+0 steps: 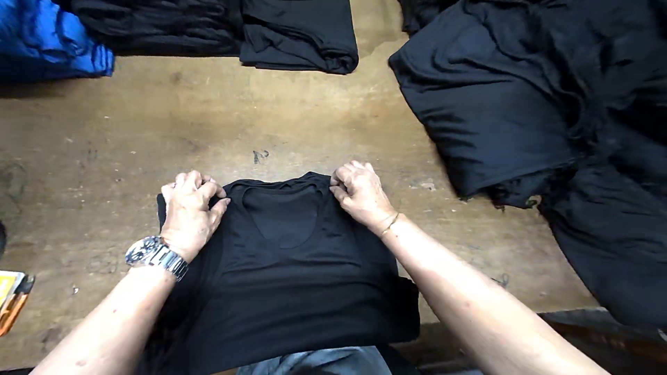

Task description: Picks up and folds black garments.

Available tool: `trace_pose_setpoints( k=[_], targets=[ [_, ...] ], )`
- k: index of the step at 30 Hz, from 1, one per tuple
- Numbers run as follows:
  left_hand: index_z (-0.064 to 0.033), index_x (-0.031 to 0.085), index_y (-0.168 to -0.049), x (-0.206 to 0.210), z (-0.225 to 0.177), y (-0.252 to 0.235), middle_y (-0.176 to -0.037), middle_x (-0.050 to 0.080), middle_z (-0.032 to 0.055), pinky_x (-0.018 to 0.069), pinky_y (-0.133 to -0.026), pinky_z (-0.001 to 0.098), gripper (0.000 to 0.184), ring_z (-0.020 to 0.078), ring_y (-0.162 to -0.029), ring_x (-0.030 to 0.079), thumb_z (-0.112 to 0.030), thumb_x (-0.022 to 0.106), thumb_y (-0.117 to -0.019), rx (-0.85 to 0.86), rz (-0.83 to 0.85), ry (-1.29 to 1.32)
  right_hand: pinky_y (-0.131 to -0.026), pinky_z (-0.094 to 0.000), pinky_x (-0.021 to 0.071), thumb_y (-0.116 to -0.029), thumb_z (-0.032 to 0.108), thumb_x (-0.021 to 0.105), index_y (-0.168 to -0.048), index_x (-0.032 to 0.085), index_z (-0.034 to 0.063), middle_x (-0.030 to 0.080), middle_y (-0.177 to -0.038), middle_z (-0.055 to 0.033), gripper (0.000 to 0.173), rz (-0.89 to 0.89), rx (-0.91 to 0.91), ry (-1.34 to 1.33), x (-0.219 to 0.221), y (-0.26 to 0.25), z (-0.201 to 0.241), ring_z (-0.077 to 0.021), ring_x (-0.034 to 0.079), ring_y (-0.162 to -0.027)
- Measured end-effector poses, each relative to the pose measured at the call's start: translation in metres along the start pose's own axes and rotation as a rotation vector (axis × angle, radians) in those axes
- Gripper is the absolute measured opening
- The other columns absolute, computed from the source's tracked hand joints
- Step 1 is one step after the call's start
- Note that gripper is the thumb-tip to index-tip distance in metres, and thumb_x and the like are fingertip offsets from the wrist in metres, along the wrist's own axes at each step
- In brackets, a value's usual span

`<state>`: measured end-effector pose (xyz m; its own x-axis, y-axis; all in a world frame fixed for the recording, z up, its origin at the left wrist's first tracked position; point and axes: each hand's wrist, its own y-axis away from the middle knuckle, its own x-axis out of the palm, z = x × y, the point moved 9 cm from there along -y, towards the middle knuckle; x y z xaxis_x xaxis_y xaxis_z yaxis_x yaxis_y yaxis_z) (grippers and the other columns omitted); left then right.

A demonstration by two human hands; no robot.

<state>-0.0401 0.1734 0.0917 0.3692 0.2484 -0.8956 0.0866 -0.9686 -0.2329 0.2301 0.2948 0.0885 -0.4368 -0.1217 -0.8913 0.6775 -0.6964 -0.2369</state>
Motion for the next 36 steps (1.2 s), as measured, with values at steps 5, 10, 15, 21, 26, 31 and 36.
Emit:
trace_pose_setpoints(
  k=[5,10,15,21,26,31,36],
  targets=[
    [-0.0012,0.066,-0.101,-0.007,-0.011,0.020,-0.103,0.070,0.0156,0.0421,-0.098,0.0568,0.018,0.0335,-0.103,0.065,-0.017,0.059,-0.0957,0.059,-0.034,0.111,-0.097,-0.0459,0.0465,-0.0954,0.012,0.057,-0.090,0.064,0.0049,0.065,-0.095,-0.0112,0.011,-0.064,-0.031,-0.160,-0.013,0.026,0.014,-0.0284,0.062,-0.100],
    [-0.0026,0.067,-0.109,-0.022,-0.037,0.062,-0.102,0.068,0.0073,0.0533,-0.090,0.0469,0.030,0.0238,-0.098,0.065,-0.020,0.063,-0.0849,0.137,0.084,0.204,-0.100,-0.0492,0.0477,-0.0904,0.014,0.056,-0.086,0.067,0.0067,0.066,-0.085,-0.0052,0.014,0.043,-0.232,-0.130,-0.023,0.078,0.065,-0.0218,0.066,-0.090],
    [-0.0183,0.076,-0.104,0.015,-0.029,0.122,-0.104,0.073,-0.0046,0.0550,-0.090,0.0405,0.025,0.0114,-0.100,0.068,-0.035,0.067,-0.0881,0.102,0.354,0.335,-0.098,-0.0483,0.0499,-0.0916,0.019,0.066,-0.101,0.072,0.0084,0.070,-0.101,-0.0099,0.015,0.622,-0.246,-0.264,0.026,0.146,0.079,-0.0284,0.066,-0.104],
    [-0.0050,0.069,-0.115,-0.010,0.011,0.077,-0.111,0.068,0.0084,0.0604,-0.072,0.0366,0.028,0.0166,-0.089,0.069,-0.019,0.071,-0.0909,-0.256,0.043,0.328,-0.075,-0.0374,0.0609,-0.0938,0.013,0.067,-0.103,0.072,0.0056,0.068,-0.098,-0.0067,0.013,0.201,0.194,-0.414,0.004,0.066,0.012,-0.0157,0.068,-0.081],
    [0.0031,0.060,-0.124,0.009,0.036,0.045,-0.104,0.067,0.0193,0.0556,-0.081,0.0535,0.050,0.0311,-0.088,0.067,-0.022,0.083,-0.0879,-0.550,0.056,0.267,-0.070,-0.0495,0.0528,-0.0868,0.024,0.083,-0.100,0.065,0.0020,0.065,-0.080,-0.0111,0.031,0.154,0.702,-0.366,0.022,0.027,-0.032,-0.0258,0.064,-0.075],
    [0.0027,0.062,-0.094,0.011,0.035,0.030,-0.074,0.058,0.0134,0.0475,-0.065,0.0485,0.031,0.0259,-0.066,0.057,-0.025,0.078,-0.0929,-0.538,0.065,0.199,-0.061,-0.0403,0.0541,-0.0840,0.008,0.081,-0.096,0.069,0.0018,0.066,-0.077,-0.0102,0.018,0.189,0.820,-0.560,0.042,0.025,-0.041,-0.0211,0.063,-0.065],
    [-0.0016,0.058,-0.103,0.012,0.037,0.026,-0.086,0.064,0.0127,0.0536,-0.068,0.0466,0.026,0.0232,-0.072,0.063,-0.007,0.079,-0.0873,-0.541,0.043,0.336,-0.060,-0.0281,0.0565,-0.0936,-0.002,0.065,-0.090,0.057,0.0038,0.066,-0.079,-0.0063,0.011,0.025,0.991,-1.231,0.045,0.040,-0.048,-0.0118,0.064,-0.064]
  ],
)
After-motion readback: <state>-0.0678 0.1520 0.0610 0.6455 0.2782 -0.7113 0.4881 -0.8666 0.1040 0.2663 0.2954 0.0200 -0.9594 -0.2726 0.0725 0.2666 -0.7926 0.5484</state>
